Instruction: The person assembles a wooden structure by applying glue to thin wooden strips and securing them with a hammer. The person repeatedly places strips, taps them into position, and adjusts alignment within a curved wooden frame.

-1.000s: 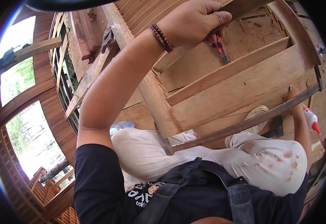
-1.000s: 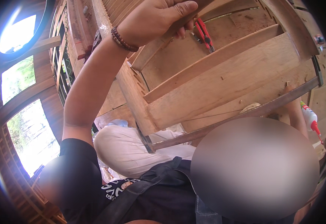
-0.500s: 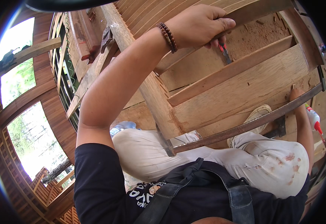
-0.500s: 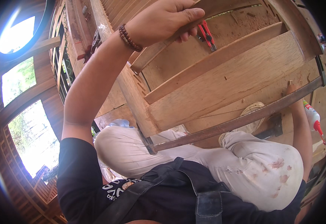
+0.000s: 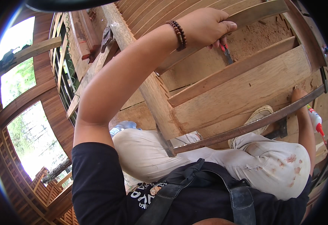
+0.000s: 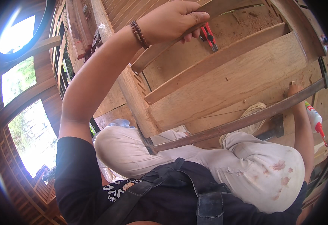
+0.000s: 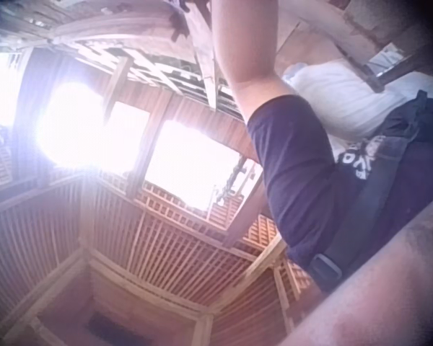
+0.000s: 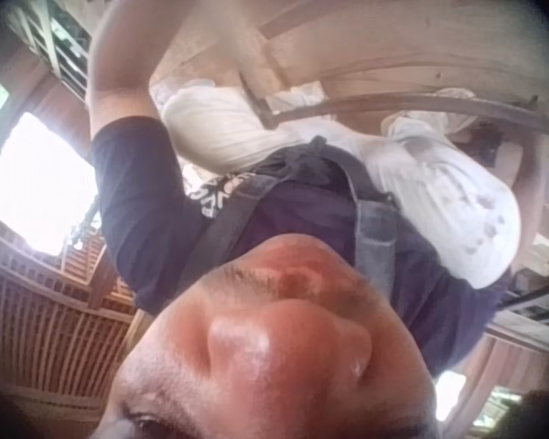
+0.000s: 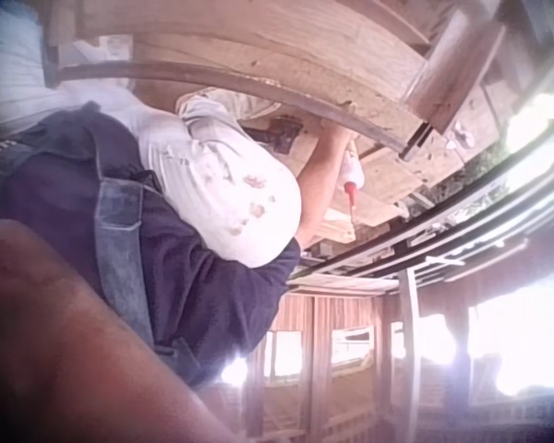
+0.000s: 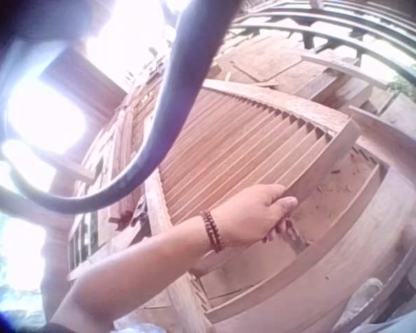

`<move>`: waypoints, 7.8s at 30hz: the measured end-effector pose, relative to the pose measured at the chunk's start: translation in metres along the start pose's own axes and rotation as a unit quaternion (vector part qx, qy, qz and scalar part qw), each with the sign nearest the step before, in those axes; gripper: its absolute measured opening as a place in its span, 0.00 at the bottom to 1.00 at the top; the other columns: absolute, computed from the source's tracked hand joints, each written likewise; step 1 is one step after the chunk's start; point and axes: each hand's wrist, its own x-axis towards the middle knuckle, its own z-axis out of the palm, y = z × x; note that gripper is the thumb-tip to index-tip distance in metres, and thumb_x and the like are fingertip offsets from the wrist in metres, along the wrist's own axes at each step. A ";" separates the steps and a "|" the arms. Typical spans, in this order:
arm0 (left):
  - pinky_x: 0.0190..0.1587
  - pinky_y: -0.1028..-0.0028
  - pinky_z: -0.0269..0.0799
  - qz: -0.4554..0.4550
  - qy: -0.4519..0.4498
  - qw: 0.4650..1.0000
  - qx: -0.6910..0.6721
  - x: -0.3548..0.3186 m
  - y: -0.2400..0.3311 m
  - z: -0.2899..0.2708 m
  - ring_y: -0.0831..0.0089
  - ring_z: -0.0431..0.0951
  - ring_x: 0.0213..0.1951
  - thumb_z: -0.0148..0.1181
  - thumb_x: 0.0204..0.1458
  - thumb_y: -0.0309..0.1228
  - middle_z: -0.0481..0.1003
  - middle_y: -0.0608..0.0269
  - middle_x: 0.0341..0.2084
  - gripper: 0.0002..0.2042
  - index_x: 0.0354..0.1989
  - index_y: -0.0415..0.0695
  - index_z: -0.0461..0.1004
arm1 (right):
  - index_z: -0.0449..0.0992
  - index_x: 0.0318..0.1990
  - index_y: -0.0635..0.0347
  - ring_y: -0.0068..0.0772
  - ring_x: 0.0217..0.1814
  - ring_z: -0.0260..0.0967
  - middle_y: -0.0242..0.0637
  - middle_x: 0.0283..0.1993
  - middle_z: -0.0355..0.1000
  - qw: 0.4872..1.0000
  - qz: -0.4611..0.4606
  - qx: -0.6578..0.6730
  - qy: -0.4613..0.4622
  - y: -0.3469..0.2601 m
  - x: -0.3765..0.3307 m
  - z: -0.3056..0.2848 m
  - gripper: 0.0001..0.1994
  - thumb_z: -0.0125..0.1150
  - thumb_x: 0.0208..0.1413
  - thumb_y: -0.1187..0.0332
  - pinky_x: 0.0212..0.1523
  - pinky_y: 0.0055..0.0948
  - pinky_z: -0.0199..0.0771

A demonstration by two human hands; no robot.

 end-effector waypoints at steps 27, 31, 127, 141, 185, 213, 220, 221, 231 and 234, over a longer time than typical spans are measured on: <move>0.33 0.71 0.81 0.026 0.098 0.993 0.056 -0.007 -0.008 0.014 0.73 0.85 0.27 0.58 0.68 0.43 0.83 0.57 0.26 0.18 0.39 0.38 0.80 | 0.85 0.39 0.59 0.48 0.46 0.84 0.48 0.42 0.84 0.999 0.000 0.034 -0.008 -0.012 -0.023 -0.059 0.10 0.56 0.61 0.70 0.44 0.45 0.85; 0.31 0.75 0.80 0.020 0.082 0.996 -0.005 -0.012 -0.006 0.014 0.77 0.83 0.27 0.59 0.68 0.41 0.83 0.60 0.27 0.16 0.40 0.37 0.80 | 0.85 0.40 0.58 0.48 0.44 0.85 0.47 0.42 0.84 0.999 0.002 0.027 0.018 -0.006 -0.014 -0.036 0.12 0.54 0.64 0.68 0.42 0.46 0.85; 0.19 0.75 0.70 0.024 0.013 0.998 -0.048 0.018 -0.002 0.008 0.79 0.72 0.17 0.54 0.71 0.41 0.80 0.62 0.23 0.17 0.39 0.38 0.75 | 0.84 0.39 0.62 0.52 0.44 0.84 0.52 0.41 0.83 0.998 -0.006 0.048 0.028 -0.007 -0.016 -0.050 0.10 0.54 0.61 0.72 0.45 0.47 0.85; 0.22 0.79 0.71 0.013 0.096 0.989 -0.109 0.006 -0.006 0.011 0.82 0.75 0.20 0.60 0.68 0.38 0.81 0.65 0.25 0.14 0.38 0.37 0.78 | 0.86 0.36 0.62 0.51 0.44 0.84 0.50 0.39 0.83 0.999 0.007 0.037 0.029 -0.017 -0.031 -0.080 0.09 0.58 0.58 0.73 0.45 0.45 0.85; 0.65 0.57 0.71 0.219 0.315 0.882 0.275 -0.016 -0.038 0.039 0.50 0.73 0.62 0.69 0.49 0.25 0.74 0.49 0.60 0.26 0.60 0.40 0.77 | 0.81 0.43 0.59 0.54 0.47 0.80 0.49 0.43 0.81 0.938 0.035 0.334 0.084 0.004 -0.070 -0.150 0.16 0.68 0.54 0.57 0.45 0.48 0.80; 0.61 0.67 0.72 0.044 0.398 0.903 0.159 -0.091 -0.186 -0.089 0.64 0.79 0.55 0.56 0.69 0.30 0.80 0.54 0.53 0.15 0.58 0.35 0.78 | 0.83 0.36 0.56 0.58 0.41 0.79 0.53 0.36 0.79 0.778 0.034 0.627 0.033 -0.131 -0.227 -0.093 0.09 0.63 0.56 0.62 0.44 0.48 0.78; 0.61 0.67 0.72 0.043 0.439 0.886 0.144 -0.097 -0.193 -0.098 0.66 0.79 0.54 0.57 0.69 0.29 0.80 0.54 0.52 0.14 0.57 0.34 0.78 | 0.81 0.44 0.66 0.61 0.50 0.78 0.56 0.44 0.80 0.762 0.388 0.515 0.063 -0.085 -0.274 -0.042 0.25 0.65 0.58 0.48 0.52 0.53 0.76; 0.60 0.67 0.72 0.078 0.420 0.891 0.153 -0.095 -0.181 -0.093 0.66 0.79 0.53 0.57 0.68 0.29 0.81 0.54 0.51 0.14 0.56 0.34 0.78 | 0.80 0.47 0.67 0.62 0.52 0.77 0.57 0.46 0.80 0.755 0.358 0.546 0.050 -0.096 -0.279 -0.030 0.25 0.65 0.58 0.49 0.52 0.52 0.76; 0.68 0.60 0.67 0.177 0.302 0.908 0.229 -0.033 -0.033 0.010 0.50 0.73 0.64 0.64 0.59 0.34 0.74 0.44 0.61 0.23 0.62 0.37 0.74 | 0.77 0.50 0.67 0.51 0.48 0.77 0.52 0.45 0.79 0.760 0.332 0.550 -0.096 -0.132 -0.333 0.025 0.20 0.64 0.59 0.57 0.47 0.44 0.77; 0.71 0.58 0.63 0.188 0.284 0.902 0.265 -0.025 -0.037 0.022 0.49 0.67 0.70 0.66 0.57 0.34 0.70 0.46 0.66 0.27 0.65 0.39 0.70 | 0.76 0.50 0.66 0.48 0.46 0.77 0.50 0.44 0.78 0.740 0.347 0.570 -0.085 -0.115 -0.342 0.030 0.19 0.64 0.59 0.60 0.46 0.42 0.77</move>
